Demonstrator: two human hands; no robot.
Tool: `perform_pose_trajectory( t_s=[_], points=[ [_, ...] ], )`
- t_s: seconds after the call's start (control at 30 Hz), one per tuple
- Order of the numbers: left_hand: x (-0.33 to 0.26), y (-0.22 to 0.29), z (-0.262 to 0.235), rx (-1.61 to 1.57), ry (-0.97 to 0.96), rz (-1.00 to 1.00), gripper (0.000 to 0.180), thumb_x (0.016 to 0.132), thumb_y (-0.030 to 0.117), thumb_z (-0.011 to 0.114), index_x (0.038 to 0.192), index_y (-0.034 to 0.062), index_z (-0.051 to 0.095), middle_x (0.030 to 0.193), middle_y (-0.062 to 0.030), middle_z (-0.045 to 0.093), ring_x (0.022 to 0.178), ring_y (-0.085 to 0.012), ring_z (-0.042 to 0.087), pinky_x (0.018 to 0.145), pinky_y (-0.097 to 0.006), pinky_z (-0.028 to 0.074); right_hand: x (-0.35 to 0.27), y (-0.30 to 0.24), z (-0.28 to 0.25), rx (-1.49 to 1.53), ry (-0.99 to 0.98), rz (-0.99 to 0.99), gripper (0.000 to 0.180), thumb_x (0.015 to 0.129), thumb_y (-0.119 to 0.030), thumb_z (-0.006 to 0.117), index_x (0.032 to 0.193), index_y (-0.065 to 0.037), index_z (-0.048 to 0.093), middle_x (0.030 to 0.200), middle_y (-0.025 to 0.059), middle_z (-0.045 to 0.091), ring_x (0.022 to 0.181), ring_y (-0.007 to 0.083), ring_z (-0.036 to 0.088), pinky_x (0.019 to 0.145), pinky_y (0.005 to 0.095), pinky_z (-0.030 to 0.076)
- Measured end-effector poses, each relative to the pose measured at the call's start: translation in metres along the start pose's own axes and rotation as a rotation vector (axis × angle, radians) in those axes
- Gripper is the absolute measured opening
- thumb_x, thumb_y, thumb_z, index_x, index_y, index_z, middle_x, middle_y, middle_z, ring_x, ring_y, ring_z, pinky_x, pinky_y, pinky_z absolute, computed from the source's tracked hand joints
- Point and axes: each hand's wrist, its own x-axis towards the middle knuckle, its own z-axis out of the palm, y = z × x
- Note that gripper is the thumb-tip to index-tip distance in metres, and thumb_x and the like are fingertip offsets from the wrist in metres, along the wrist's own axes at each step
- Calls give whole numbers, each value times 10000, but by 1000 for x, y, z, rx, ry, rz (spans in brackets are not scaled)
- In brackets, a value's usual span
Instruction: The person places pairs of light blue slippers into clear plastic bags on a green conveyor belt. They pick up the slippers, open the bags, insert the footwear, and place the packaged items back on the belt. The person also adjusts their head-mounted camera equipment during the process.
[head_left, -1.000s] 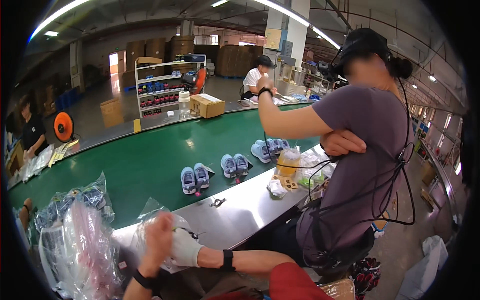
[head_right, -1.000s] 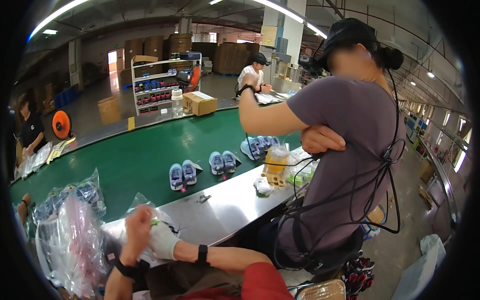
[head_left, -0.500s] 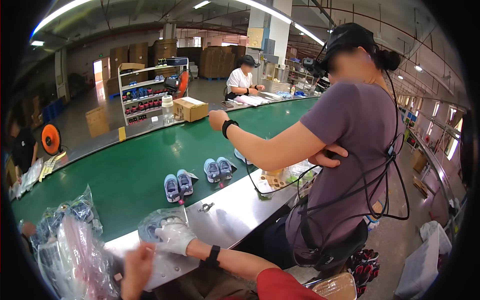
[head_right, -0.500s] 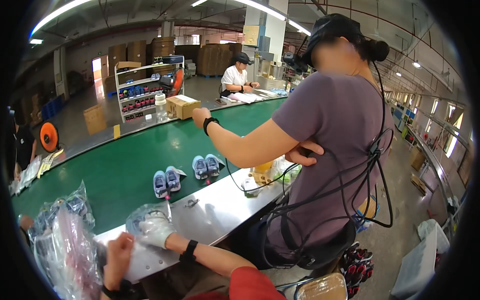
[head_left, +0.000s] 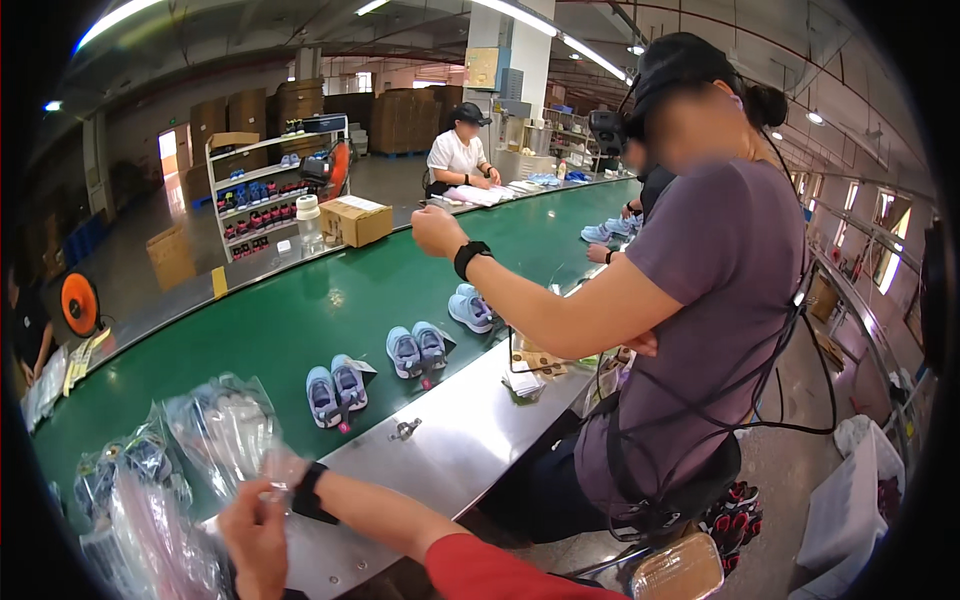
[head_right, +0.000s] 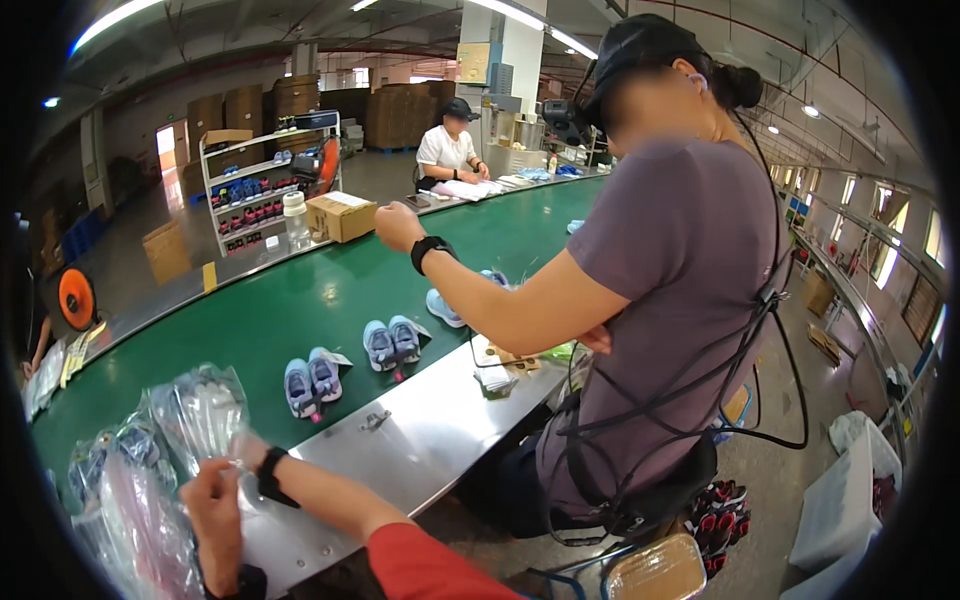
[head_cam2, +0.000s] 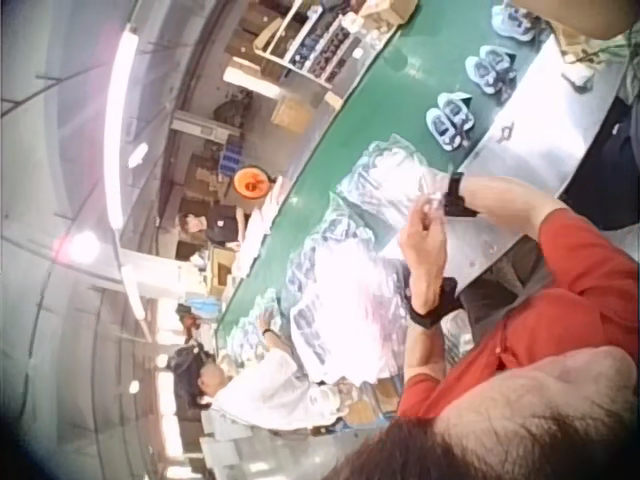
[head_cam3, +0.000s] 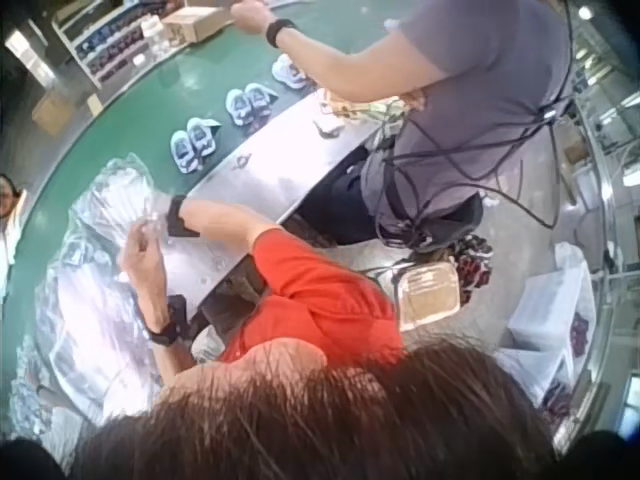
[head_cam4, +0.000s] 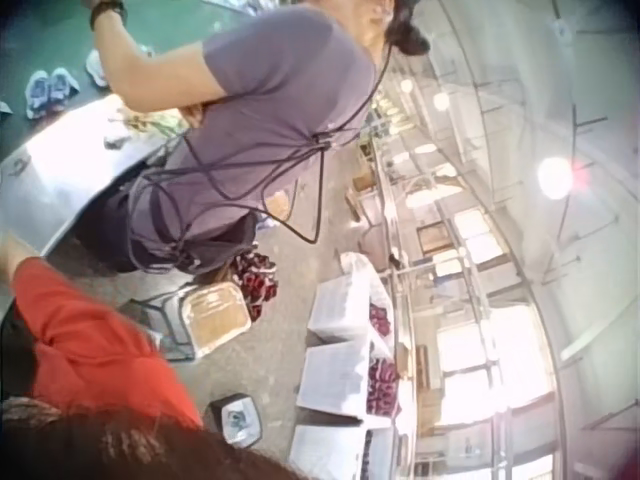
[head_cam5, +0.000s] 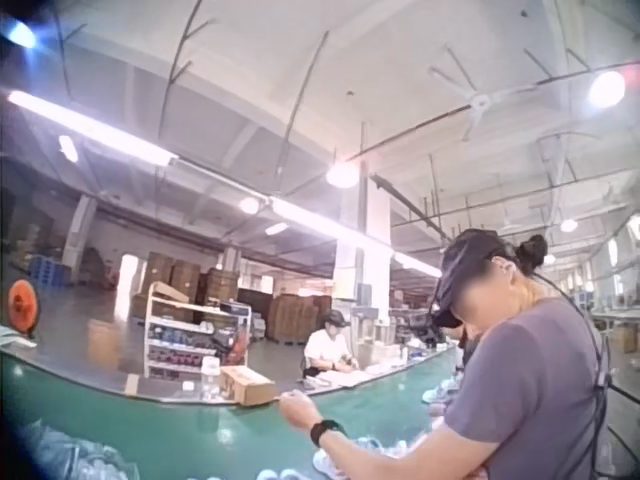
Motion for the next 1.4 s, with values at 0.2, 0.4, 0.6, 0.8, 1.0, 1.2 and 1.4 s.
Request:
perform_pose_trajectory(
  t_s=[0.2,0.4,0.6,0.8,1.0,1.2,1.4],
  points=[
    [33,-38,-23,388,3,-33,508,742,-44,652,1230,36,534,961,-134,542,860,-248,536,739,-365,416,84,-3,71,29,-102,-22,293,796,-294,557,927,-69,691,1006,177,648,925,333,615,846,457,460],
    [-13,-93,-12,367,69,-110,610,779,-37,615,1358,40,440,1251,-143,515,1165,-292,495,981,-397,375,36,-17,105,91,-251,-128,244,783,-189,541,914,-51,694,916,175,681,831,350,655,758,446,510],
    [-52,-102,10,-23,-178,-364,513,835,-10,578,1332,61,473,1277,-97,535,1156,-222,524,945,-365,396,-77,16,-3,219,-192,43,257,817,-248,517,831,-23,640,813,212,641,787,392,619,706,472,478],
    [-64,-74,37,-90,-212,-355,485,829,13,583,1304,56,494,1188,-104,578,1102,-211,548,887,-361,422,-143,27,-48,294,-184,67,202,850,-229,539,895,-46,613,829,199,621,791,393,594,704,459,463],
    [-68,-62,61,-171,-266,-305,462,819,43,590,1272,56,502,1057,-94,570,992,-187,544,832,-348,436,-182,29,-67,276,-181,92,197,841,-217,559,915,-41,605,829,208,617,795,404,588,706,449,457],
    [-80,-62,64,-110,-360,-223,426,908,154,596,1308,40,500,1115,-161,597,1015,-254,582,833,-370,479,-205,30,-53,277,-203,92,171,810,-201,560,824,-43,625,766,186,640,728,382,606,671,445,467],
    [-77,-41,68,-161,-403,-286,408,907,147,596,1292,41,513,1074,-145,617,974,-240,599,806,-348,489,-225,22,-56,250,-222,46,206,809,-224,568,889,-45,633,793,179,645,740,369,609,688,433,469]
  ],
)
